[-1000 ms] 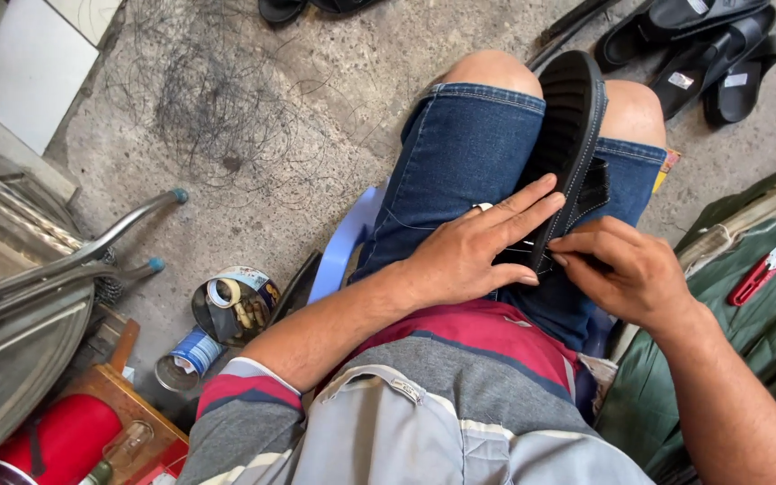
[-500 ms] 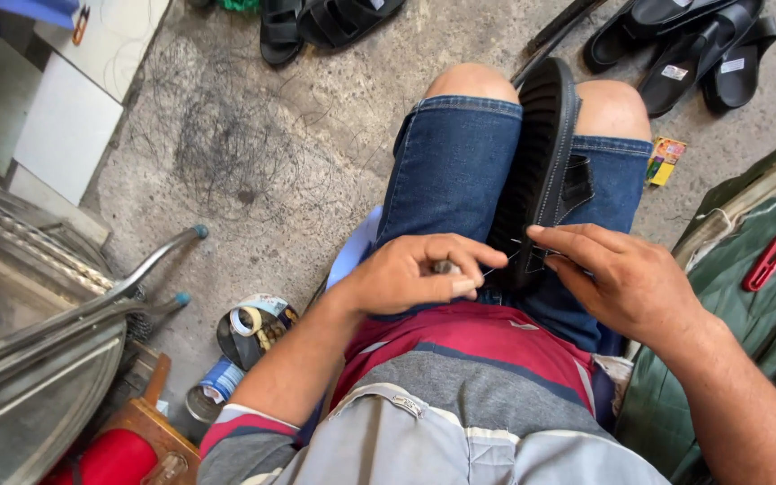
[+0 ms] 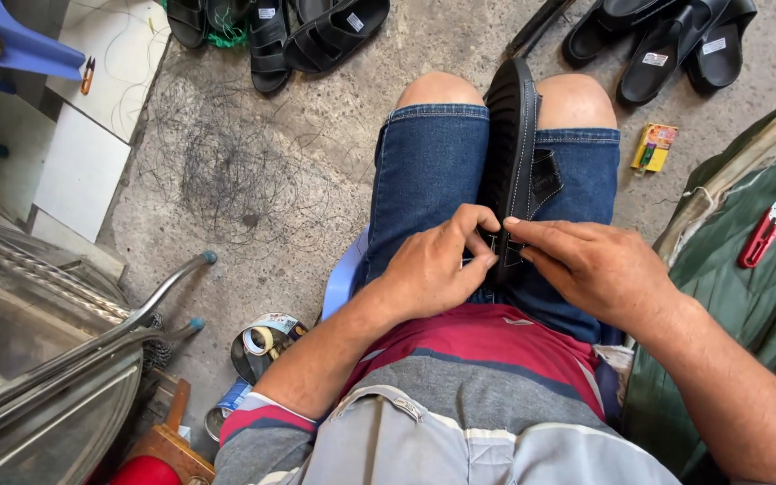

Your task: Hand-sewing a strap onto a black sandal using a needle and thread.

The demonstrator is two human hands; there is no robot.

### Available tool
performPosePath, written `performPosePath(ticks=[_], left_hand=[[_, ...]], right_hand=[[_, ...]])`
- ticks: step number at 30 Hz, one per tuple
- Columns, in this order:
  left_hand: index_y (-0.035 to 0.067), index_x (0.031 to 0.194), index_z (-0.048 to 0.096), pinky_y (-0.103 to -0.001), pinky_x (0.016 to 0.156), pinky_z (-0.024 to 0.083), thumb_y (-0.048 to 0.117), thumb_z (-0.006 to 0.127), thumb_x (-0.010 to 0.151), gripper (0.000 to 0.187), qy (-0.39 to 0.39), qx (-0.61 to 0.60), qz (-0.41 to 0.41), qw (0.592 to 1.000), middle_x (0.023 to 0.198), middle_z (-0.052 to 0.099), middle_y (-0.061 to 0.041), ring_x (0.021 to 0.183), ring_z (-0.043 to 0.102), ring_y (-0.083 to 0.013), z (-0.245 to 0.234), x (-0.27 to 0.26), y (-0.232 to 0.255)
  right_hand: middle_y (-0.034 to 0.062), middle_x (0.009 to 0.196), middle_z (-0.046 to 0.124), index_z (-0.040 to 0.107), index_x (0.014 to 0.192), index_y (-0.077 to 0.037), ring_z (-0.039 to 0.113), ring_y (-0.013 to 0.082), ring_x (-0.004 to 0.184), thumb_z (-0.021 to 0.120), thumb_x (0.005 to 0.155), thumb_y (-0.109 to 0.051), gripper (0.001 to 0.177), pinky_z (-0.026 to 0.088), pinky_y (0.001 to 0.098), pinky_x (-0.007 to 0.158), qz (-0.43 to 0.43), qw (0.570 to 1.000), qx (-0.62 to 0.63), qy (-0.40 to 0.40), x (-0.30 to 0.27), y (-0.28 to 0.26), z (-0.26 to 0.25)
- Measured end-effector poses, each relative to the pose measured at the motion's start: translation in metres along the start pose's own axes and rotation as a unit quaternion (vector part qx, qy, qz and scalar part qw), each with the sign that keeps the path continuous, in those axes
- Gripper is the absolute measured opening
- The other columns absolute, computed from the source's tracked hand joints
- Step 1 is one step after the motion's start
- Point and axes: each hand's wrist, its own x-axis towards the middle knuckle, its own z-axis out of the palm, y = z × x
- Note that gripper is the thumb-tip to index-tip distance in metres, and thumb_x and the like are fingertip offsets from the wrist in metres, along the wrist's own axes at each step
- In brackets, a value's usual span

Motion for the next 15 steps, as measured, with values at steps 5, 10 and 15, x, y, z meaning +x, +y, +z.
performPosePath(ticks=[5, 10, 15], left_hand=[[0.027, 0.137, 0.026, -0.045, 0.071, 0.048, 0.011, 0.039, 0.075, 0.065, -0.051, 0.016, -0.007, 0.999, 0.098, 0.058, -0.010, 0.078, 0.062, -0.0309, -0.008, 0.001, 0.005], [0.034, 0.138, 0.030, -0.042, 0.076, 0.046, 0.017, 0.039, 0.089, 0.052, -0.077, 0.056, 0.064, 0.993, 0.084, 0.045, -0.008, 0.075, 0.058, -0.0287, -0.008, 0.004, -0.007], [0.032, 0.129, 0.042, -0.033, 0.073, 0.050, 0.020, 0.049, 0.086, 0.045, -0.023, 0.033, 0.081, 0.996, 0.106, 0.049, -0.002, 0.073, 0.057, -0.0146, -0.013, -0.001, 0.001]], right_hand=[[-0.0028, 0.106, 0.066, 0.044, 0.132, -0.015, 0.065, 0.0201, 0.089, 0.052, 0.085, -0.020, 0.047, 0.051, 0.0347, 0.067, 0.018, 0.997, 0.053, -0.050, -0.004, 0.002, -0.007], [-0.0026, 0.101, 0.066, 0.034, 0.135, -0.043, 0.067, 0.0246, 0.075, 0.049, 0.078, -0.024, 0.061, 0.055, 0.0436, 0.061, 0.187, 0.959, -0.007, -0.215, -0.015, 0.014, -0.043], [-0.0109, 0.118, 0.061, 0.031, 0.140, -0.020, 0.065, 0.0252, 0.082, 0.050, 0.082, -0.012, 0.062, 0.051, 0.0402, 0.062, 0.085, 0.993, 0.032, -0.082, -0.024, 0.017, -0.047]])
